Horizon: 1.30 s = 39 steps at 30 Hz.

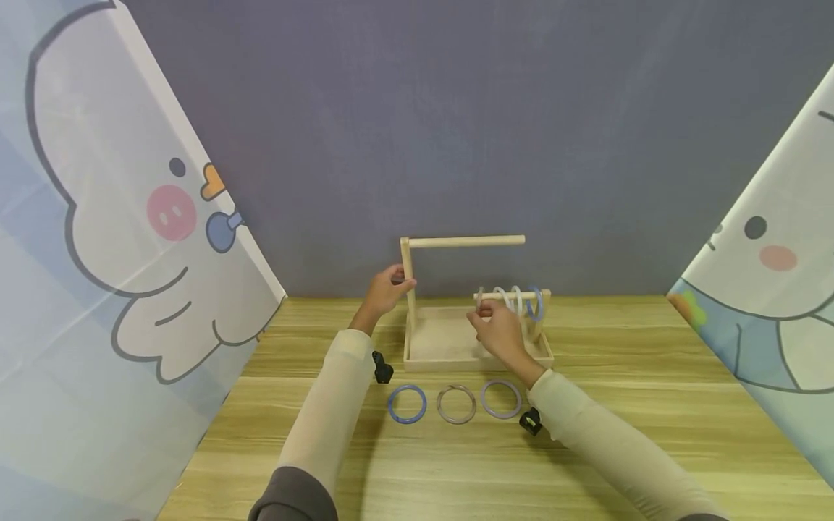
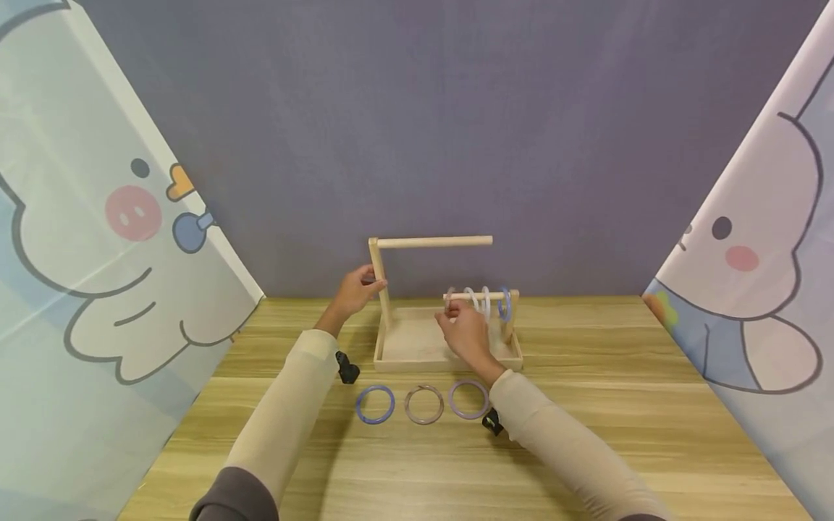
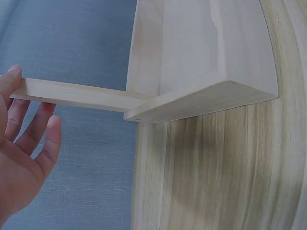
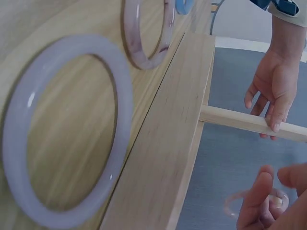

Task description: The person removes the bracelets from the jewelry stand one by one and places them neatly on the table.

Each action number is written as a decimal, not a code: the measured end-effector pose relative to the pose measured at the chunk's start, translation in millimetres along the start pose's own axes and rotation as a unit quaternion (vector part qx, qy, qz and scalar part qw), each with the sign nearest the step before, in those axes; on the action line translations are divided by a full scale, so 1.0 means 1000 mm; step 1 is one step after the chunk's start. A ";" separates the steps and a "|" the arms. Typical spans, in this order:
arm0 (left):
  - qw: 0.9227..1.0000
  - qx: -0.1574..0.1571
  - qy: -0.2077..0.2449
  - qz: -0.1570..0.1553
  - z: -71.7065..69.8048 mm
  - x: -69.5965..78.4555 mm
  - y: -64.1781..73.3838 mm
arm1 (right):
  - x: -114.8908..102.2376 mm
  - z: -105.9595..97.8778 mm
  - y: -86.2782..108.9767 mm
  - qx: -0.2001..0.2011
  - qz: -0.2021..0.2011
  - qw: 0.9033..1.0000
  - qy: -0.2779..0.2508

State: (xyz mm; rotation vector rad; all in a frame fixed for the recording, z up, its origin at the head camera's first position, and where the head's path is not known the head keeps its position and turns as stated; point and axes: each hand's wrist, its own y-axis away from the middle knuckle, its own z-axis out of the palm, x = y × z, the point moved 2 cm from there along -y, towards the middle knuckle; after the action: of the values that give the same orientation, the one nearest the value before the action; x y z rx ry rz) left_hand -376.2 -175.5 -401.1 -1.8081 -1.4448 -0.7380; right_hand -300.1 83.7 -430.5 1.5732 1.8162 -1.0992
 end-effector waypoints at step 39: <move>1.000 -0.006 0.001 0.001 0.002 -0.005 -0.005 | 0.003 -0.008 0.002 0.015 0.025 0.999 -0.044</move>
State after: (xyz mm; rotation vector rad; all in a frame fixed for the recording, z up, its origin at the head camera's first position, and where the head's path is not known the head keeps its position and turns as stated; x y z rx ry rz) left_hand -381.8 -176.1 -404.9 -1.8175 -1.4406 -0.7491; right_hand -297.4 91.7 -428.7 1.5528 1.7017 -1.1585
